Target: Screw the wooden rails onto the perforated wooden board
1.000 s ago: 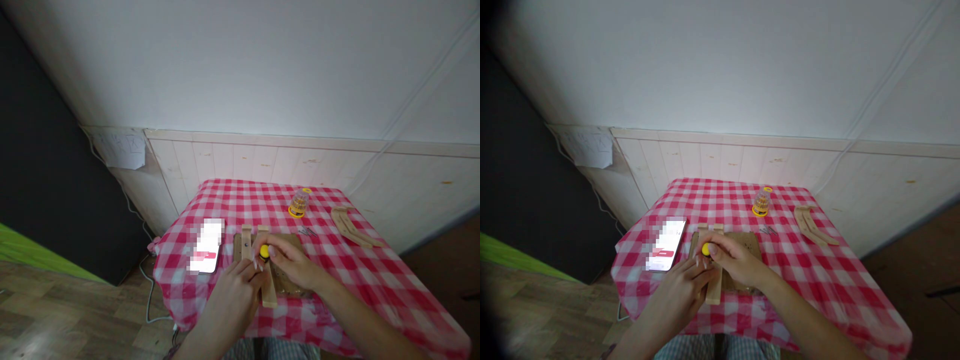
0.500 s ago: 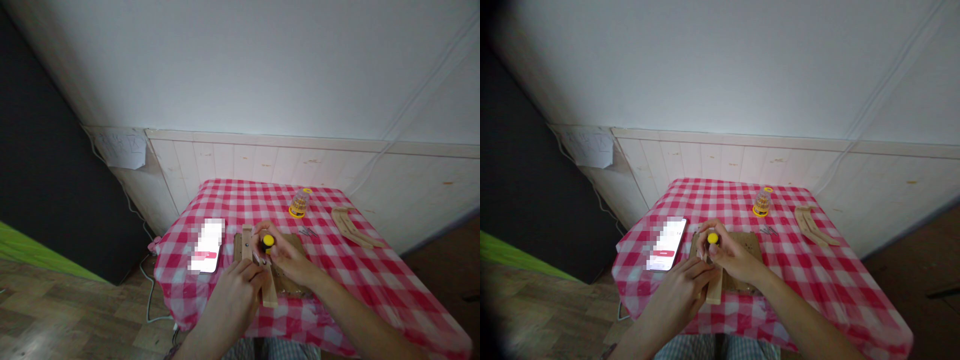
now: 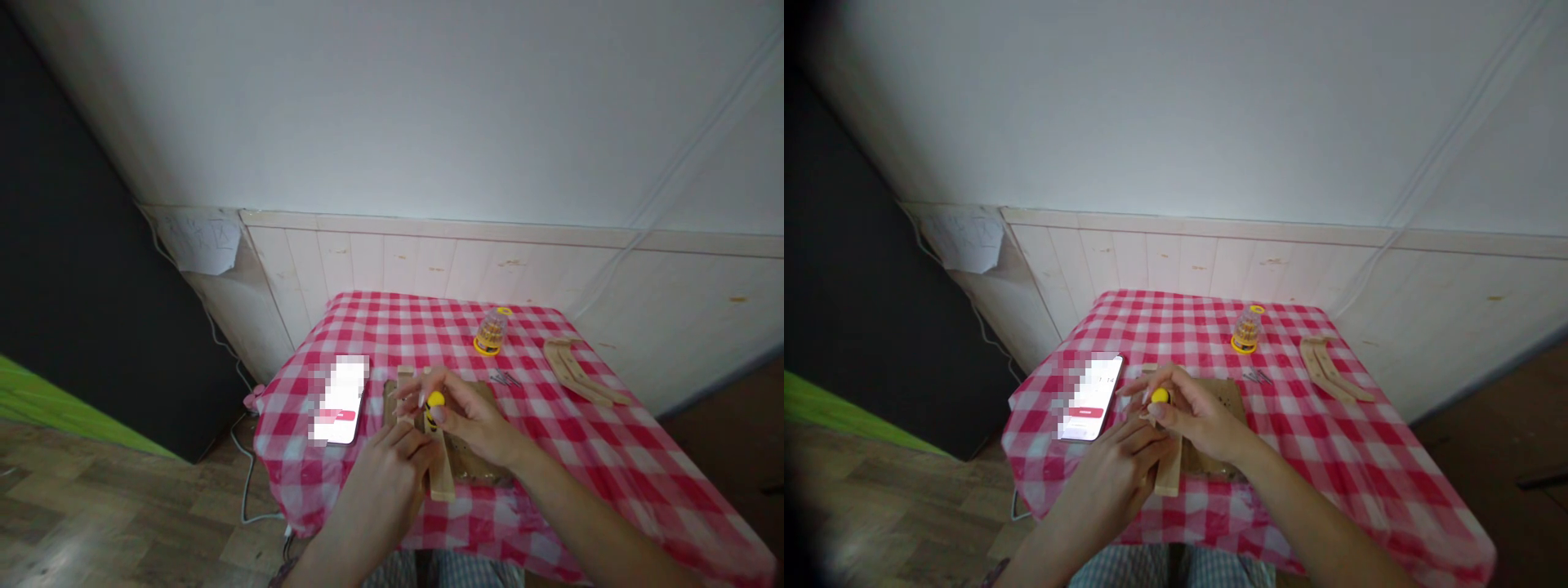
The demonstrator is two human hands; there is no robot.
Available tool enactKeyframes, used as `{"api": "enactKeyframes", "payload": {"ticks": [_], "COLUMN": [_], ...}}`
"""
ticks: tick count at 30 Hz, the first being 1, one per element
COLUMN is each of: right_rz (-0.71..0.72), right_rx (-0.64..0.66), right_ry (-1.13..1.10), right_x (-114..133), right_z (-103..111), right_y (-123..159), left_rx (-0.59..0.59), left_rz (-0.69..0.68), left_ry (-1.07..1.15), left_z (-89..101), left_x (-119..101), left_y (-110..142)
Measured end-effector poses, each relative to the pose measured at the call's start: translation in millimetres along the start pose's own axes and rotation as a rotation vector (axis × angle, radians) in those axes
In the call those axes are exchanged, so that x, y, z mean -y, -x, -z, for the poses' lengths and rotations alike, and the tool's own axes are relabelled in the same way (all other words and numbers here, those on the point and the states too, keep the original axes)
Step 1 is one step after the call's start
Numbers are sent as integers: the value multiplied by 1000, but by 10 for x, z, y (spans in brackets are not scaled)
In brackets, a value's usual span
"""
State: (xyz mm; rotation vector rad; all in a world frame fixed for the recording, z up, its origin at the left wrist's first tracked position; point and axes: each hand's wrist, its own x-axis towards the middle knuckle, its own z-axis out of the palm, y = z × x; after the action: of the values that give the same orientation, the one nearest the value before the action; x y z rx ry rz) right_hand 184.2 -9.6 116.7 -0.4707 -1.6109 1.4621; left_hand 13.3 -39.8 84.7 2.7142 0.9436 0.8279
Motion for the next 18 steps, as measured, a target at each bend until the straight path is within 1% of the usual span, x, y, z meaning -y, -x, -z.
{"api": "enactKeyframes", "payload": {"ticks": [2,4,7,10,12,15,18], "right_rz": [-23,-44,-29,17,-10,-67,-34], "right_rx": [17,14,-14,-4,10,-2,-18], "right_ry": [-27,-8,33,7,1,74,170], "right_x": [-2,-23,-68,-102,-106,-89,-69], "right_z": [-2,3,6,8,20,49,69], "right_y": [10,19,10,-7,-1,39,77], "left_rx": [-24,-10,89,164,175,180,182], "left_rz": [-10,-7,34,73,83,82,79], "left_ry": [-6,-20,-30,-27,-24,-9,-14], "left_z": [-8,-9,14,51,74,93,95], "left_x": [8,11,-3,-30,-44,-54,-54], "left_y": [1,3,0,-14,-26,-34,-31]}}
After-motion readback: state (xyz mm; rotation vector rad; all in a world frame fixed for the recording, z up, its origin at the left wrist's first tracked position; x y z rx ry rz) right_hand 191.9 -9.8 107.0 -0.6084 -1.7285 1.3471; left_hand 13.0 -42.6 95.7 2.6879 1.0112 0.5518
